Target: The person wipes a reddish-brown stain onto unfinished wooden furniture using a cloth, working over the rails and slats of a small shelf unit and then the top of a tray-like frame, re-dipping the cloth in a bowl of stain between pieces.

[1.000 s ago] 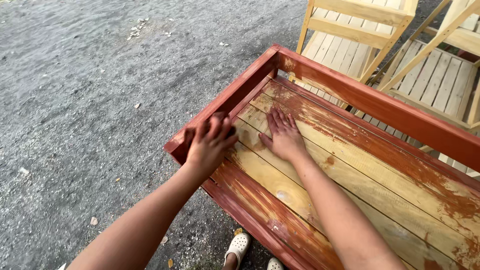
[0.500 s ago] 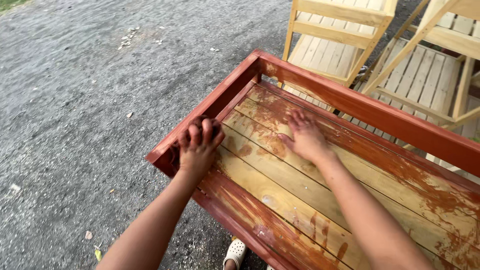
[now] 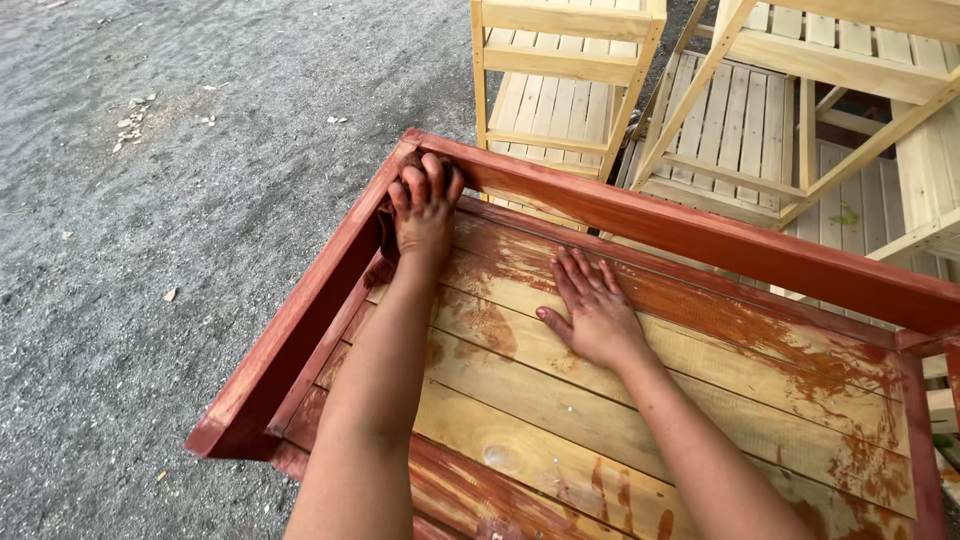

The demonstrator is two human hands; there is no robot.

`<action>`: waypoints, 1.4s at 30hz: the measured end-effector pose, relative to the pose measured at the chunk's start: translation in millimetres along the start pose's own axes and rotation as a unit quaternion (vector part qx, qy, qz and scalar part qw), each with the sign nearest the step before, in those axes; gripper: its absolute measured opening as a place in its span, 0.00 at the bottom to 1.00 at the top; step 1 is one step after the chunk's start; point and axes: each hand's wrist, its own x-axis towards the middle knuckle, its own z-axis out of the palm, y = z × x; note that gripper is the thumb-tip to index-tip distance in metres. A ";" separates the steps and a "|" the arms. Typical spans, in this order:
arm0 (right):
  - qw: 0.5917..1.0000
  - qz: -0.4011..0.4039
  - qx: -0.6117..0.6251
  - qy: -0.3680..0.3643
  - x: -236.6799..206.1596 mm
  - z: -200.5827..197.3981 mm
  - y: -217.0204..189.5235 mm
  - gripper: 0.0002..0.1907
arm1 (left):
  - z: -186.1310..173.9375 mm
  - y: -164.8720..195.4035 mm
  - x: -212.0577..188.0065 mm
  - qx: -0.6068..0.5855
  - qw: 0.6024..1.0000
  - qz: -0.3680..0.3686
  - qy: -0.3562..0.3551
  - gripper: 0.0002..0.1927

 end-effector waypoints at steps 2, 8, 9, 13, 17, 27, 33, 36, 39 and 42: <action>1.000 -0.005 -0.005 0.011 0.1 -1.1 -2.1 0.45 | -9.8 2.0 -3.9 -0.037 0.999 -0.033 -0.005 0.31; 1.000 0.006 0.024 0.015 2.2 -7.7 -4.7 0.45 | -66.2 27.4 -15.4 -0.411 0.868 -0.277 -0.010 0.30; 1.000 0.004 0.019 0.014 2.3 -8.4 -4.8 0.45 | -71.6 32.1 -16.9 -0.482 0.813 -0.327 0.016 0.28; 1.000 -0.002 0.006 0.016 2.9 -8.8 -4.3 0.43 | -61.5 40.5 -6.7 -0.659 0.582 -0.476 0.004 0.25; 0.999 -0.009 0.028 0.036 2.1 -6.9 -2.6 0.44 | -25.4 37.6 32.7 -0.572 0.645 -0.481 -0.164 0.23; 0.998 -0.006 0.011 0.062 0.5 -1.5 -3.4 0.43 | -38.0 64.5 95.3 -0.161 0.852 -0.260 -0.424 0.19; 0.997 0.034 0.049 0.044 -0.2 -20.5 -16.3 0.43 | -103.4 145.9 60.7 -0.299 0.850 -0.305 -0.309 0.18; 0.959 0.117 0.260 -0.007 -4.5 -34.4 -18.0 0.46 | -142.5 206.2 36.2 -0.328 0.867 -0.175 -0.332 0.18; 0.963 0.135 0.224 -0.068 -4.0 -38.2 -13.9 0.45 | -140.4 220.5 38.0 -0.196 0.904 0.003 -0.380 0.18; 0.984 0.095 0.138 -0.053 -4.4 -26.6 -8.0 0.42 | -93.8 169.5 64.3 -0.048 0.918 0.002 -0.393 0.18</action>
